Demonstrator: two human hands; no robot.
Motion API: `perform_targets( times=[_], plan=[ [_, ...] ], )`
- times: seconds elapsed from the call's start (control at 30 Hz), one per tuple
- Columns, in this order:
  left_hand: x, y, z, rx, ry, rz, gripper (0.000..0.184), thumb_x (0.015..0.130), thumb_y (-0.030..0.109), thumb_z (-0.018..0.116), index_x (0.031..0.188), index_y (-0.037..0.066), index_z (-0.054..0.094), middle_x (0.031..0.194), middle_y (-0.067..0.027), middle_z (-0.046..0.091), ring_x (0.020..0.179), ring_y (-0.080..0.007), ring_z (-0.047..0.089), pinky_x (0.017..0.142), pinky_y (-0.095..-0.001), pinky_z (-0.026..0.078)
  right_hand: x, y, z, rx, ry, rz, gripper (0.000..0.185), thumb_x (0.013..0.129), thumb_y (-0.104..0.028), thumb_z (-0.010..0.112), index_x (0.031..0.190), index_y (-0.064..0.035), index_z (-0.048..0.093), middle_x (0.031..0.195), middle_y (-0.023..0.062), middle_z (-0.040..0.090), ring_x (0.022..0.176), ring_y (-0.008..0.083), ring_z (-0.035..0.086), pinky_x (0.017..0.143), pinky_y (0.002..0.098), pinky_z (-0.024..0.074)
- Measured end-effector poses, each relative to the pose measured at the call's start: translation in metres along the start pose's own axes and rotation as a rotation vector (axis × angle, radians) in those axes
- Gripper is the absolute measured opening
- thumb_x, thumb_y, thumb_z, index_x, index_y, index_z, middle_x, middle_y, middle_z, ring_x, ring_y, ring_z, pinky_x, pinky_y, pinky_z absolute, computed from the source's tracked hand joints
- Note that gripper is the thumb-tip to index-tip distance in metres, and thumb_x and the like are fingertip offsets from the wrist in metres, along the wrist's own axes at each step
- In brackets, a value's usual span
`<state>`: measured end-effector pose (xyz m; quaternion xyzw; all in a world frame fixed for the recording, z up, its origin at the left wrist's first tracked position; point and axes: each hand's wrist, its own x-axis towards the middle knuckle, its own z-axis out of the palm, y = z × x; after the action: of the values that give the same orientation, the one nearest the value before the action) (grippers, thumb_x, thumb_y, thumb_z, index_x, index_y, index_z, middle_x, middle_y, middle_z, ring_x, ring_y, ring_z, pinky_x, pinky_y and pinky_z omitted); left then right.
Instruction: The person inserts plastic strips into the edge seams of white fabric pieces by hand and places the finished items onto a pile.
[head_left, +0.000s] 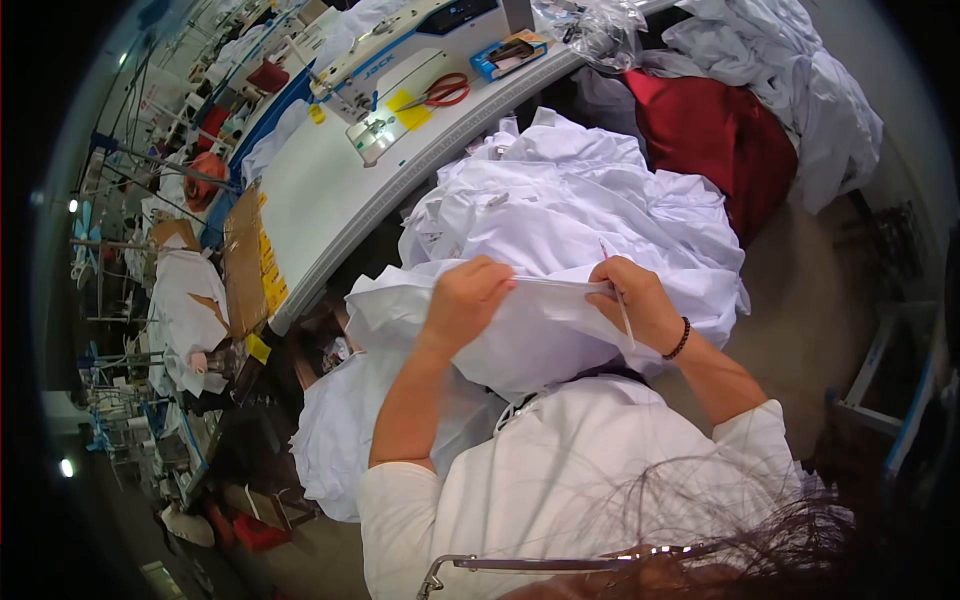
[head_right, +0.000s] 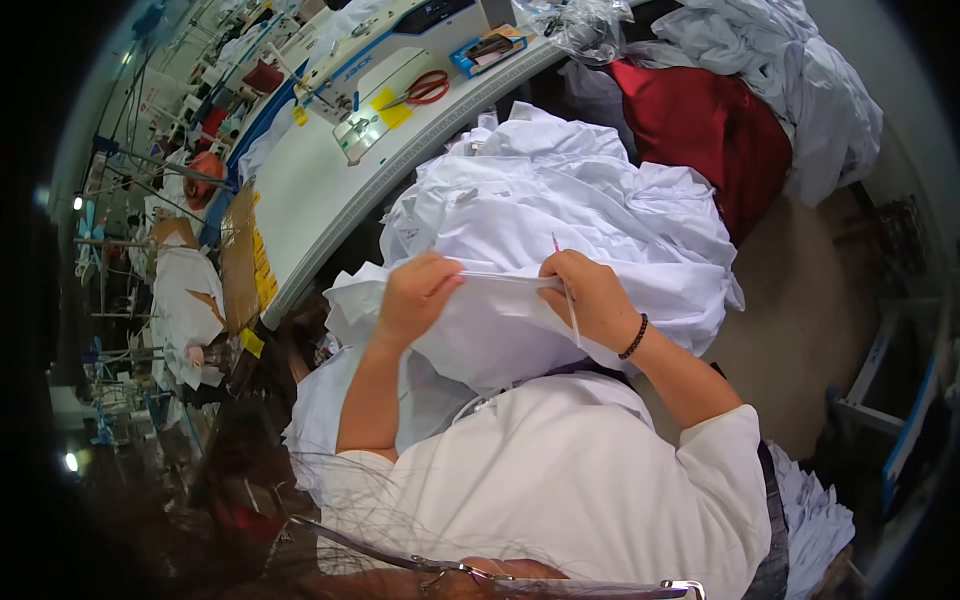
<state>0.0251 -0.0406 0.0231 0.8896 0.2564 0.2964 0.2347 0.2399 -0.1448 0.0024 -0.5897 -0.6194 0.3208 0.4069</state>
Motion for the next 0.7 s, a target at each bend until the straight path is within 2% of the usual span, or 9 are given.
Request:
perform_targets(
  times=[0.23, 0.33, 0.37, 0.47, 0.5, 0.53, 0.57, 0.63, 0.7],
  plan=[
    [-0.024, -0.015, -0.087, 0.176, 0.091, -0.204, 0.007, 0.071, 0.0, 0.06, 0.077, -0.001, 0.057, 0.069, -0.0098, 0.055, 0.061, -0.0219, 0.054, 0.055, -0.0261, 0.042, -0.037, 0.024, -0.023, -0.04, 0.04, 0.134, 0.03, 0.062, 0.005, 0.06, 0.086, -0.0032, 0.045, 0.076, 0.0115, 0.049, 0.065, 0.025, 0.051, 0.06, 0.0295, 0.0421],
    [-0.049, -0.016, -0.117, 0.222, 0.102, -0.29, 0.006, 0.071, -0.001, 0.058, 0.076, -0.002, 0.057, 0.069, -0.0094, 0.055, 0.061, -0.0197, 0.053, 0.057, -0.0257, 0.042, -0.047, 0.009, -0.064, -0.109, 0.049, 0.164, 0.03, 0.06, 0.007, 0.06, 0.085, -0.004, 0.046, 0.074, 0.0094, 0.049, 0.064, 0.02, 0.049, 0.06, 0.027, 0.0412],
    [-0.058, -0.018, -0.126, 0.235, 0.117, -0.313, 0.005, 0.071, -0.001, 0.058, 0.076, -0.002, 0.057, 0.07, -0.0093, 0.055, 0.062, -0.019, 0.053, 0.058, -0.0255, 0.042, -0.046, 0.0, -0.081, -0.149, 0.025, 0.16, 0.032, 0.059, 0.007, 0.062, 0.084, -0.0035, 0.047, 0.074, 0.0095, 0.05, 0.065, 0.0183, 0.05, 0.06, 0.0268, 0.0414],
    [-0.087, -0.037, -0.142, 0.061, 0.121, -0.541, 0.004, 0.074, 0.0, 0.056, 0.077, -0.002, 0.057, 0.07, -0.0069, 0.054, 0.065, -0.0136, 0.051, 0.06, -0.0223, 0.04, -0.023, -0.036, -0.118, -0.244, -0.099, 0.032, 0.036, 0.059, 0.004, 0.067, 0.088, -0.0038, 0.047, 0.078, 0.0089, 0.05, 0.07, 0.022, 0.052, 0.063, 0.0269, 0.0418],
    [-0.093, -0.045, -0.136, 0.088, 0.117, -0.507, 0.005, 0.075, 0.001, 0.055, 0.078, -0.002, 0.056, 0.069, -0.0051, 0.053, 0.064, -0.0117, 0.05, 0.059, -0.0213, 0.038, -0.012, -0.028, -0.116, -0.293, -0.081, -0.046, 0.039, 0.059, 0.003, 0.067, 0.092, -0.0043, 0.046, 0.083, 0.0093, 0.049, 0.072, 0.0225, 0.052, 0.063, 0.028, 0.0423],
    [-0.103, -0.057, -0.131, 0.095, 0.095, -0.563, 0.006, 0.076, 0.003, 0.055, 0.079, -0.002, 0.056, 0.069, -0.0047, 0.053, 0.064, -0.0113, 0.049, 0.059, -0.0212, 0.038, 0.0, -0.014, -0.111, -0.339, -0.062, -0.123, 0.043, 0.06, 0.002, 0.068, 0.096, -0.0048, 0.045, 0.088, 0.0098, 0.048, 0.074, 0.023, 0.051, 0.064, 0.029, 0.0427],
    [-0.113, -0.069, -0.126, 0.101, 0.071, -0.621, 0.007, 0.076, 0.004, 0.056, 0.079, -0.002, 0.055, 0.069, -0.0043, 0.053, 0.063, -0.011, 0.049, 0.058, -0.0211, 0.038, 0.011, 0.008, -0.1, -0.336, 0.027, -0.061, 0.054, 0.053, 0.0, 0.073, 0.099, -0.0052, 0.044, 0.091, 0.0078, 0.046, 0.068, 0.0209, 0.045, 0.064, 0.0281, 0.0417],
    [-0.123, -0.079, -0.111, 0.099, 0.086, -0.662, 0.008, 0.076, 0.005, 0.056, 0.079, -0.002, 0.055, 0.068, -0.0044, 0.052, 0.062, -0.0113, 0.048, 0.058, -0.0216, 0.038, 0.024, 0.053, -0.082, -0.22, 0.065, 0.036, 0.059, 0.05, -0.003, 0.076, 0.099, -0.0054, 0.043, 0.093, 0.007, 0.044, 0.07, 0.0206, 0.043, 0.065, 0.0273, 0.0412],
    [-0.128, -0.079, -0.103, 0.131, 0.097, -0.667, 0.008, 0.075, 0.005, 0.057, 0.078, -0.002, 0.055, 0.067, -0.0053, 0.051, 0.061, -0.0127, 0.048, 0.058, -0.0223, 0.038, 0.026, 0.084, -0.069, -0.224, 0.037, -0.087, 0.061, 0.048, -0.005, 0.079, 0.096, -0.0058, 0.042, 0.092, 0.0058, 0.042, 0.07, 0.0179, 0.041, 0.064, 0.0265, 0.04]
  ],
)
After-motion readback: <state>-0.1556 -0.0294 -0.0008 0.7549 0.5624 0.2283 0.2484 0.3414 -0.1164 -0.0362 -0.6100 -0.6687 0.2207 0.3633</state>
